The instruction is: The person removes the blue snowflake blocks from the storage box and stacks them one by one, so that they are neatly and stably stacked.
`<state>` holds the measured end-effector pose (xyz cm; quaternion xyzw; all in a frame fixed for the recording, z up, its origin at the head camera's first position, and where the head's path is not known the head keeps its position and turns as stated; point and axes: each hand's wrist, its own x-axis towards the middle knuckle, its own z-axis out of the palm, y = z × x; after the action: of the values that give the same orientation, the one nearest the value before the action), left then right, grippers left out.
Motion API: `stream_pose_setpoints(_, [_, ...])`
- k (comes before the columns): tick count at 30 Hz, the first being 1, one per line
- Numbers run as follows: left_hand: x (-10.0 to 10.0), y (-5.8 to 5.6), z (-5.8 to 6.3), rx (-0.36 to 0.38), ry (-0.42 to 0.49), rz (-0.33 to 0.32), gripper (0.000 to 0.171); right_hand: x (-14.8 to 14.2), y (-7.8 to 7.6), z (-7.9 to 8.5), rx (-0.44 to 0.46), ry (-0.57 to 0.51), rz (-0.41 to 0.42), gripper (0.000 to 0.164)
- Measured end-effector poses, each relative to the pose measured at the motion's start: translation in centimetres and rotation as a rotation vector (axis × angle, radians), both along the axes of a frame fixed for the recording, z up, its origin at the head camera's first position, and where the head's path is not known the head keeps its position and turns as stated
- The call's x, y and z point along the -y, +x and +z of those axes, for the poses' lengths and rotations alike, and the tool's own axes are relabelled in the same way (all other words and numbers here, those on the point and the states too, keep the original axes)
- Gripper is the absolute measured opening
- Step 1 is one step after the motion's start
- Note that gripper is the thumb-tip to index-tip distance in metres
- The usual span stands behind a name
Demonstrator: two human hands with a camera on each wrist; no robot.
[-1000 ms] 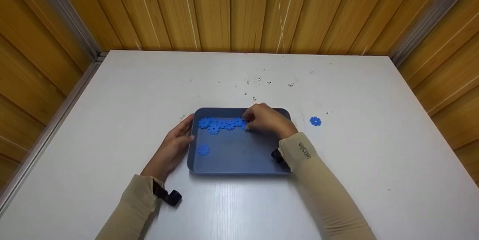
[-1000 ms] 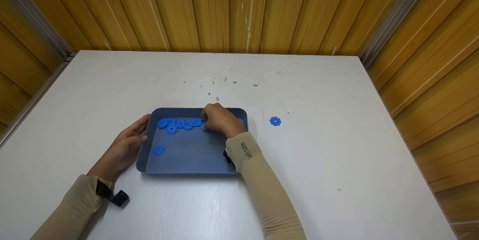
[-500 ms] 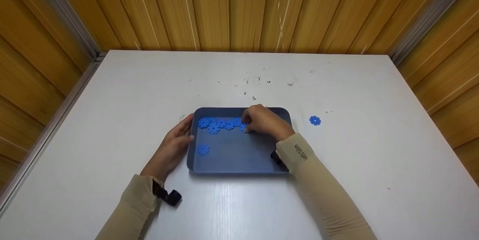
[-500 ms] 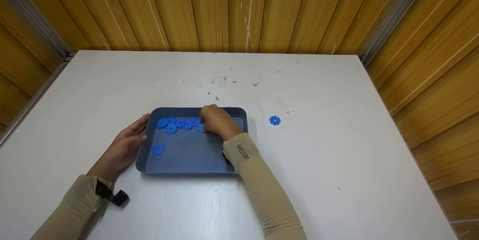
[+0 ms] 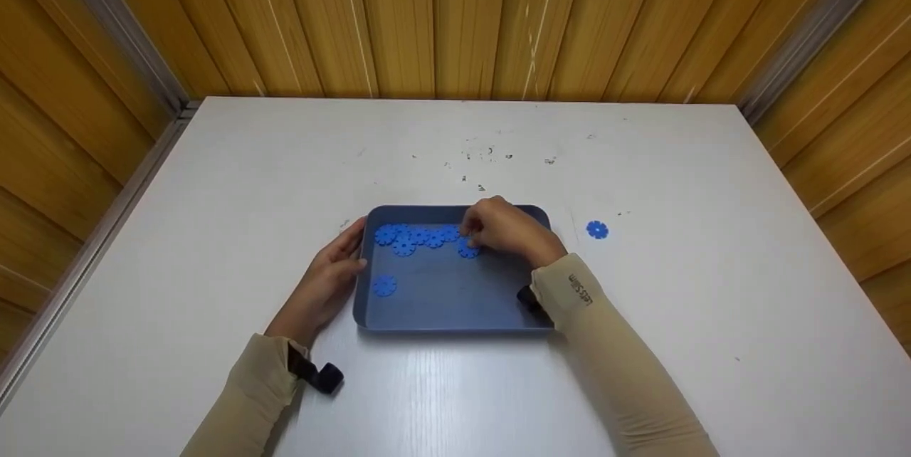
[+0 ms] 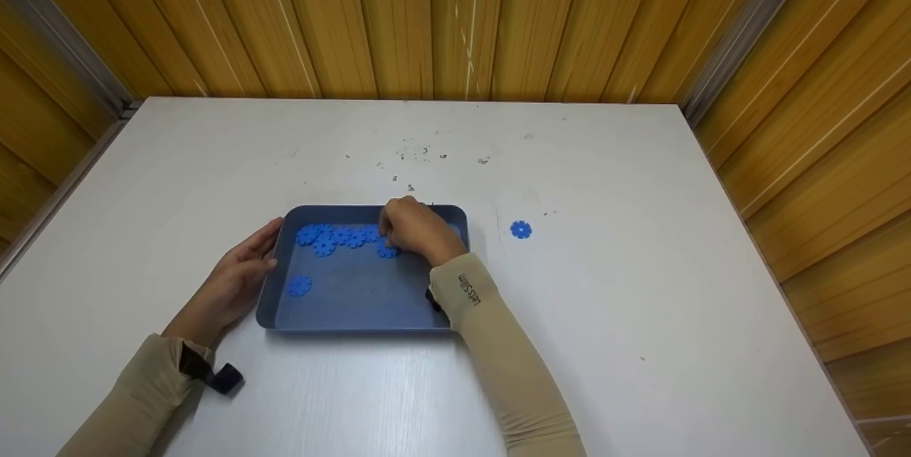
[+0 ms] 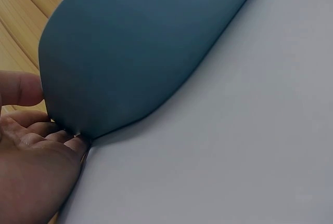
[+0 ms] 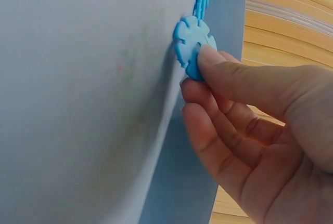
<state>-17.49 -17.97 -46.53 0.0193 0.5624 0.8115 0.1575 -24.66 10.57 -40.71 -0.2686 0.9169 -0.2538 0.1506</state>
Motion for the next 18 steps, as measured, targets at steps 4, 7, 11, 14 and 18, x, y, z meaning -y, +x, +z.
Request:
stream_pose_setpoints(4, [0.0, 0.0, 0.1, 0.005, -0.011, 0.008, 0.076, -0.1, 0.1, 0.3, 0.007, 0.001, -0.007, 0.011])
stream_pose_setpoints(7, [0.0, 0.0, 0.1, 0.005, -0.02, 0.006, 0.075, -0.3, 0.2, 0.6, 0.013, -0.009, -0.008, 0.011])
stream_pose_setpoints(11, [-0.1, 0.0, 0.2, 0.006, -0.022, 0.007, 0.075, -0.7, 0.4, 1.1, 0.016, -0.027, -0.008, 0.01])
stream_pose_setpoints(14, [-0.1, 0.0, 0.1, 0.005, -0.027, 0.009, 0.075, -1.0, 0.6, 1.6, 0.027, -0.03, -0.019, 0.01])
stream_pose_setpoints(18, [0.0, 0.1, -0.1, -0.006, -0.028, 0.001, 0.074, -1.5, 0.6, 2.2, 0.024, -0.031, -0.022, 0.011])
